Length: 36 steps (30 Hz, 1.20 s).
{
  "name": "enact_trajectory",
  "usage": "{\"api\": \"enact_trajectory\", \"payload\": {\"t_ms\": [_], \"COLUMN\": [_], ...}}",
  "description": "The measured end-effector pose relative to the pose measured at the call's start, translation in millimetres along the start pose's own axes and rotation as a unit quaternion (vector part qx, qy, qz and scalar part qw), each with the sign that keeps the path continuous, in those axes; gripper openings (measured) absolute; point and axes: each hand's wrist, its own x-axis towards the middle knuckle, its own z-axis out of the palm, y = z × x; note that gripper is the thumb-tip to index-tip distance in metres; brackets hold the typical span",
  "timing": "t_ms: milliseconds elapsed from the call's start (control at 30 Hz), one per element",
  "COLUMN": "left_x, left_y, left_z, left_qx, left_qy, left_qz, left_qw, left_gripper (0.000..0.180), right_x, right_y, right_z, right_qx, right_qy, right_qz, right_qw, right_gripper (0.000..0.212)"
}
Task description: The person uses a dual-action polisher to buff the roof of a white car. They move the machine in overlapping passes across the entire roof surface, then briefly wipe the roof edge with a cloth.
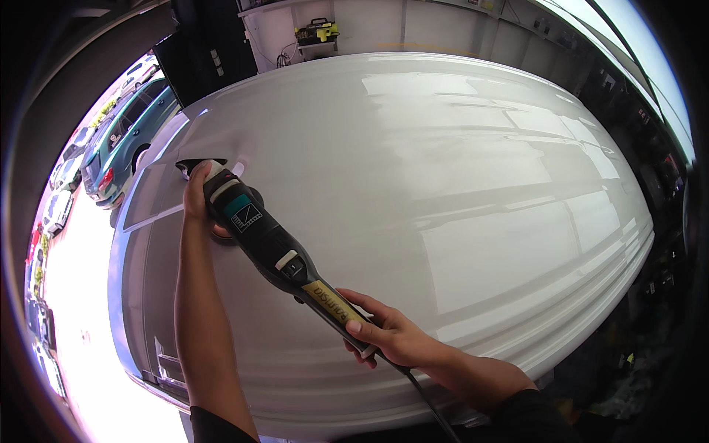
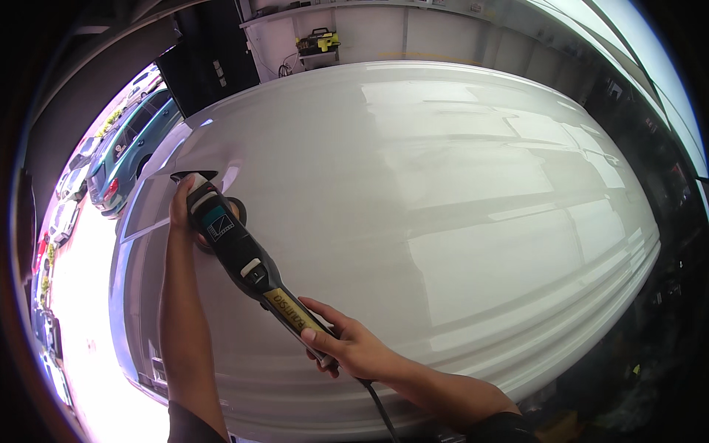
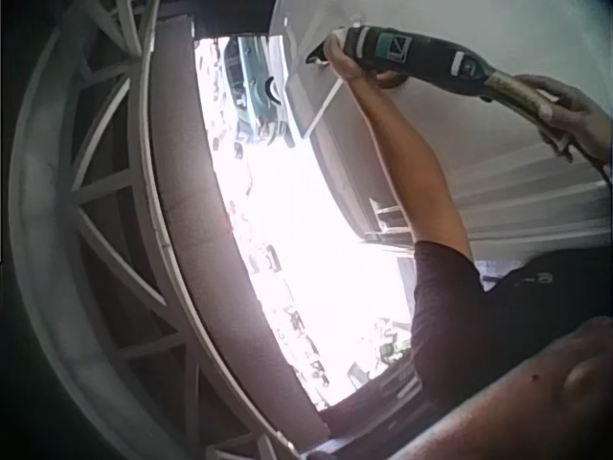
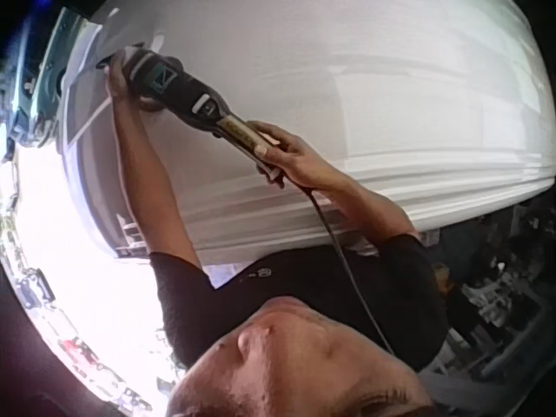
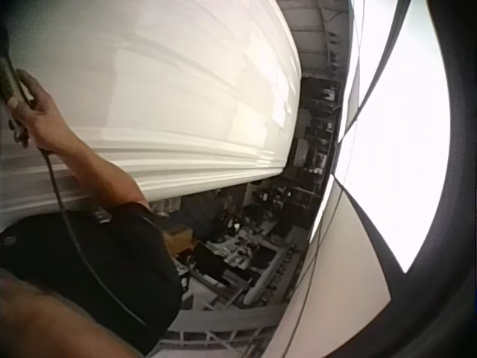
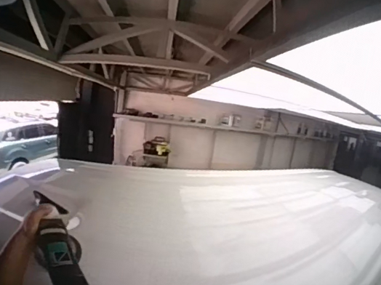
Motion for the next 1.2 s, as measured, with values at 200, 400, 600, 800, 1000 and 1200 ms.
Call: {"api": "enact_trajectory", "payload": {"t_ms": [200,400,600,800,1000,1200], "left_x": [11.2,5.4,-5.1,-28.7,-4.0,-14.1], "left_y": [-22.9,-55.2,-114.7,-126.4,-107.9,-45.0], "left_z": [61.9,191.0,328.6,382.8,302.4,149.8], "left_qx": [-0.002,0.035,0.064,0.143,0.088,0.037], "left_qy": [0.034,-0.027,-0.125,-0.145,-0.087,-0.015], "left_qz": [0.011,0.019,-0.011,-0.022,-0.006,0.019], "left_qw": [0.999,0.999,0.99,0.979,0.992,0.999], "left_gripper": [0.031,0.038,0.041,0.048,0.048,0.043], "right_x": [-33.4,-95.3,-165.2,-192.3,-160.5,-82.8], "right_y": [-2.0,10.7,23.8,26.3,-25.2,-3.0], "right_z": [-20.3,-53.0,-67.1,-77.7,-62.3,-24.6], "right_qx": [0.014,0.061,0.071,-0.182,-0.202,-0.197], "right_qy": [0.058,0.153,0.312,0.403,0.34,0.158], "right_qz": [-0.025,-0.113,-0.232,-0.226,-0.073,-0.055], "right_qw": [0.998,0.98,0.919,0.868,0.916,0.966], "right_gripper": [0.076,0.075,0.085,0.101,0.093,0.08]}}
